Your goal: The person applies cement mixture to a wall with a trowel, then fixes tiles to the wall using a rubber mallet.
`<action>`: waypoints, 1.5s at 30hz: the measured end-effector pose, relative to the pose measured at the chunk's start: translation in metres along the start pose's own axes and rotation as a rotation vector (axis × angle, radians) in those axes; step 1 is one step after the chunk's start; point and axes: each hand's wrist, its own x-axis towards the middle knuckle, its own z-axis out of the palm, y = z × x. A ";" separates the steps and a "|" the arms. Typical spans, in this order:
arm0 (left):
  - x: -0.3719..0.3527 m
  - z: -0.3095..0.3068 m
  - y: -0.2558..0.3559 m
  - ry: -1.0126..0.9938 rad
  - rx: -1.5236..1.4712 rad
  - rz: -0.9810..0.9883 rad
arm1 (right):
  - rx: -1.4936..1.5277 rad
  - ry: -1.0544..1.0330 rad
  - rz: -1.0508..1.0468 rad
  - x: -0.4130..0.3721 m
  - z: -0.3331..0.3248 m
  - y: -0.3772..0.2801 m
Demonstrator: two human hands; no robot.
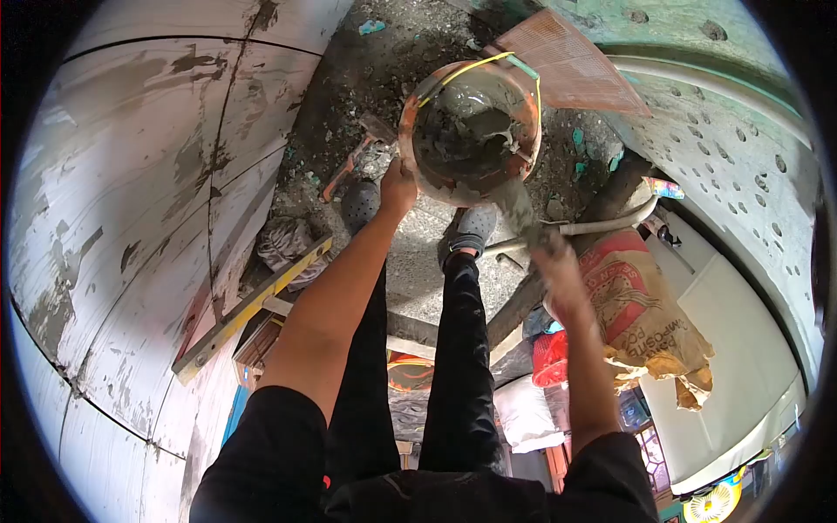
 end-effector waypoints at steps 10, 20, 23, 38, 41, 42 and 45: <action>-0.004 -0.003 0.014 -0.059 -0.043 0.087 | -1.692 -0.541 -0.340 0.212 0.049 -0.108; 0.005 -0.015 0.049 -0.079 0.093 0.149 | -1.470 -0.868 -0.315 0.224 0.086 -0.156; 0.015 -0.011 0.040 -0.067 0.079 0.228 | -1.276 -0.800 -0.423 0.225 0.050 -0.144; 0.043 -0.019 -0.028 -0.254 -0.082 -0.055 | -0.187 -0.356 -0.167 0.138 -0.018 -0.045; -0.002 -0.053 0.014 -0.070 0.060 -0.048 | 0.223 -0.406 -0.173 0.099 -0.012 -0.055; -0.014 -0.071 0.035 -0.094 -0.033 -0.083 | 0.229 -0.371 -0.201 0.083 -0.013 -0.068; -0.027 -0.123 0.089 -0.096 -0.332 -0.087 | 0.458 -0.395 -0.059 0.043 -0.019 -0.120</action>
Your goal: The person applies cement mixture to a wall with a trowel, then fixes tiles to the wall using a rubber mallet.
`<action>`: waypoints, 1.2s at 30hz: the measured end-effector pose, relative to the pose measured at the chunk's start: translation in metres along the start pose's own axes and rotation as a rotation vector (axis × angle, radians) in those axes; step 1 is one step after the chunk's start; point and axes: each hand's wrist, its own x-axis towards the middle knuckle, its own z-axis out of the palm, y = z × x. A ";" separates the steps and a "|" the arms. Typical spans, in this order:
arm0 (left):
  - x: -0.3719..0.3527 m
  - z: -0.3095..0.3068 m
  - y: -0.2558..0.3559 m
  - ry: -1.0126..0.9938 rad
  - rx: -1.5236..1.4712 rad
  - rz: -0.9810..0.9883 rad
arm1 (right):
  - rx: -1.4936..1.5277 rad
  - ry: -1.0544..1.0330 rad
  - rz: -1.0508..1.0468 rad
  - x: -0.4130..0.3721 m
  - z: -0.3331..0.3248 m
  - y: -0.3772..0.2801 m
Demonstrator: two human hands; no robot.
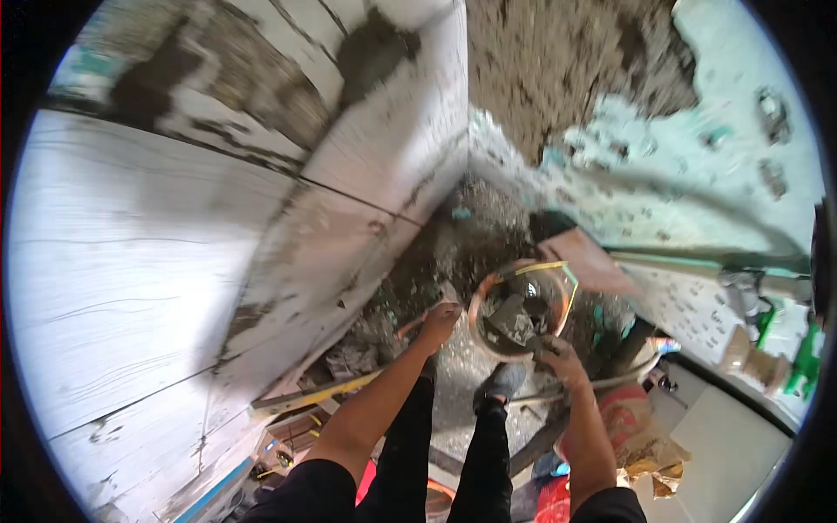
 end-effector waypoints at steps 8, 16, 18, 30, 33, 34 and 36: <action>-0.058 -0.066 0.231 -0.092 -0.669 0.327 | 0.132 0.012 -0.494 -0.027 0.062 -0.181; -0.062 -0.068 0.323 -0.276 -0.930 0.489 | -0.347 0.402 -1.035 0.046 0.097 -0.327; -0.058 -0.068 0.330 -0.225 -0.921 0.493 | -0.520 0.526 -1.182 0.069 0.103 -0.337; -0.047 -0.085 0.338 -0.092 -0.871 0.520 | -0.792 0.665 -1.373 0.123 0.129 -0.339; -0.051 -0.084 0.340 -0.062 -0.823 0.526 | -0.913 0.789 -1.396 0.118 0.112 -0.335; -0.051 -0.083 0.340 -0.062 -0.825 0.531 | -0.944 0.833 -1.439 0.116 0.105 -0.331; -0.050 -0.083 0.339 -0.057 -0.823 0.541 | -0.953 0.730 -1.250 0.094 0.096 -0.328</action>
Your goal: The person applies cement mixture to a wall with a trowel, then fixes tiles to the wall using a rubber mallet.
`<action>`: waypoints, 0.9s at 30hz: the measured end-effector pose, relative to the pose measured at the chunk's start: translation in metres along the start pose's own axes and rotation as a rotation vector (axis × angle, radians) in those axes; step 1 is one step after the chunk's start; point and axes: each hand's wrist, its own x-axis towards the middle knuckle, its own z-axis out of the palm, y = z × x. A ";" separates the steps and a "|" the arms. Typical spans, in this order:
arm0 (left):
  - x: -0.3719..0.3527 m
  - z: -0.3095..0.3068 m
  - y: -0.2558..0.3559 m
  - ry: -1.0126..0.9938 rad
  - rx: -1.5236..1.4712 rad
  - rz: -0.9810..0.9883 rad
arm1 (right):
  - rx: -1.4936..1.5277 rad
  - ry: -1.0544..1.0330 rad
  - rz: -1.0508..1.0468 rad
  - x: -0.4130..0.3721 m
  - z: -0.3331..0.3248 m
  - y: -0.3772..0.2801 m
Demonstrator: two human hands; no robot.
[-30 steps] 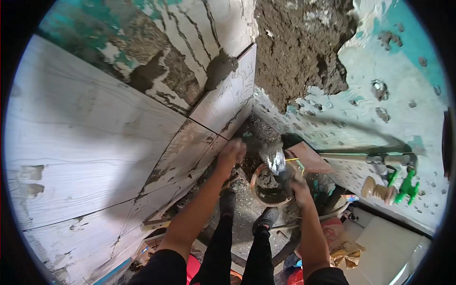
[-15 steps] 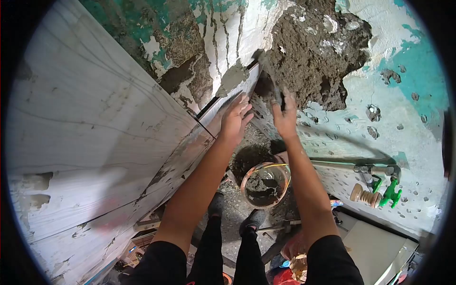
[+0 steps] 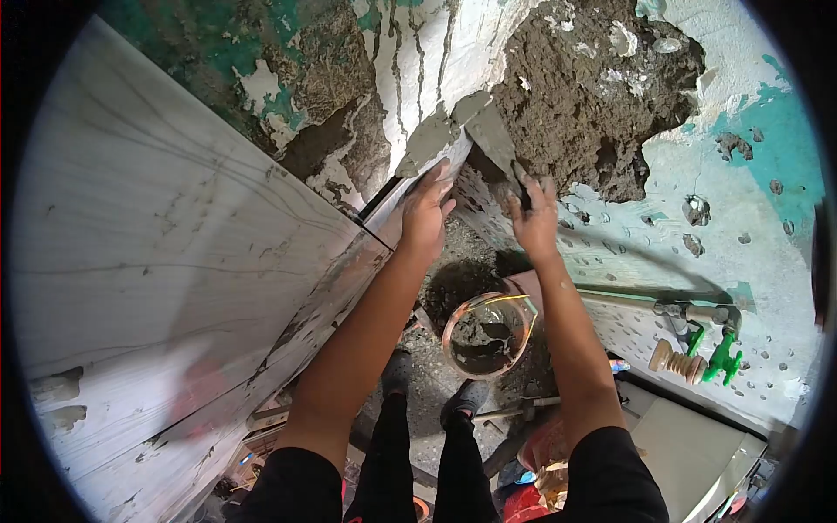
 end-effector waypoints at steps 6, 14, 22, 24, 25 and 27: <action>0.002 -0.002 0.002 0.083 0.028 -0.025 | 0.454 -0.108 0.334 -0.095 -0.035 0.022; 0.004 -0.015 -0.006 0.001 0.155 0.147 | 0.355 -0.672 1.070 -0.331 -0.084 0.038; -0.031 -0.051 -0.025 -0.094 0.331 0.201 | -0.326 -1.303 0.518 -0.401 0.053 0.117; -0.043 -0.070 -0.028 -0.174 0.384 0.171 | -0.373 -1.314 0.662 -0.394 0.089 0.121; -0.049 -0.080 -0.031 -0.160 0.367 0.160 | -0.380 -1.339 0.672 -0.394 0.107 0.125; -0.059 -0.100 -0.043 -0.131 0.326 0.146 | -0.403 -1.384 0.686 -0.393 0.138 0.137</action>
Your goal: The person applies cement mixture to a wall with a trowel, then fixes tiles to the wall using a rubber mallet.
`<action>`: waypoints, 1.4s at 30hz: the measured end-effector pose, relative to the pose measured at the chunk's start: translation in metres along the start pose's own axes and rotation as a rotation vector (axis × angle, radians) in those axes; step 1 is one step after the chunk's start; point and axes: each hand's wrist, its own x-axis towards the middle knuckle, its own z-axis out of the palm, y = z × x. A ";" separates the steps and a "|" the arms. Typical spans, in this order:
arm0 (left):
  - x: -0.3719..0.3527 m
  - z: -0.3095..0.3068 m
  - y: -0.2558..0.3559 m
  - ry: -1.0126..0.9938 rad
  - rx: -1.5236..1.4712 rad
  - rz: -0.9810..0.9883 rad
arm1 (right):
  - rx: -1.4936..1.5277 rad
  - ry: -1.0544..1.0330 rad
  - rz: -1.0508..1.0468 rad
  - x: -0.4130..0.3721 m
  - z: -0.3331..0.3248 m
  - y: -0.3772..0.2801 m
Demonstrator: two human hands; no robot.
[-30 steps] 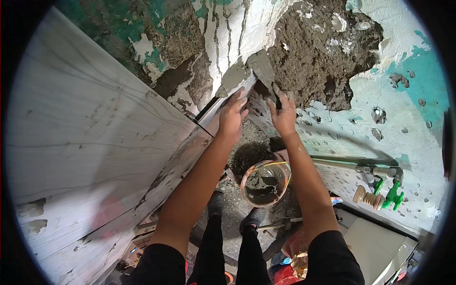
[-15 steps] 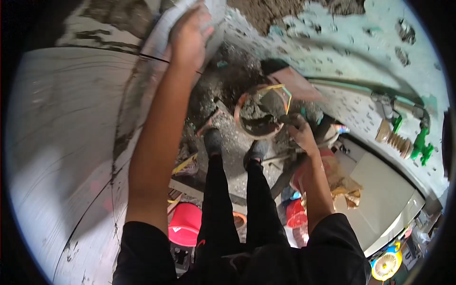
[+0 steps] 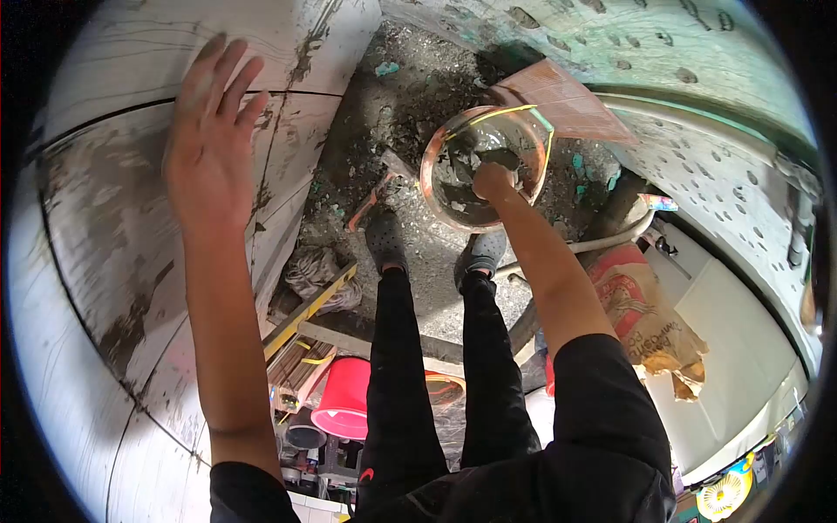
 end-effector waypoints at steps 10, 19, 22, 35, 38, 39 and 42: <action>-0.061 -0.038 -0.049 0.157 0.012 -0.152 | 0.181 0.255 -0.408 0.017 -0.007 0.030; -0.049 -0.002 -0.017 0.252 0.039 -0.233 | 0.910 0.157 -0.483 -0.099 -0.026 0.075; -0.035 -0.001 -0.003 0.137 -0.254 -0.192 | 1.216 0.028 -0.303 -0.173 -0.072 0.053; 0.005 0.023 0.038 0.089 -0.414 -0.201 | 1.316 0.714 -1.129 -0.257 -0.283 -0.156; -0.006 0.012 0.043 0.059 -0.500 -0.219 | 1.076 1.045 -1.176 -0.227 -0.284 -0.193; -0.012 0.008 0.044 0.052 -0.519 -0.211 | 0.980 1.137 -1.171 -0.222 -0.287 -0.201; -0.023 0.000 0.046 0.044 -0.509 -0.184 | 0.877 1.306 -1.183 -0.203 -0.292 -0.222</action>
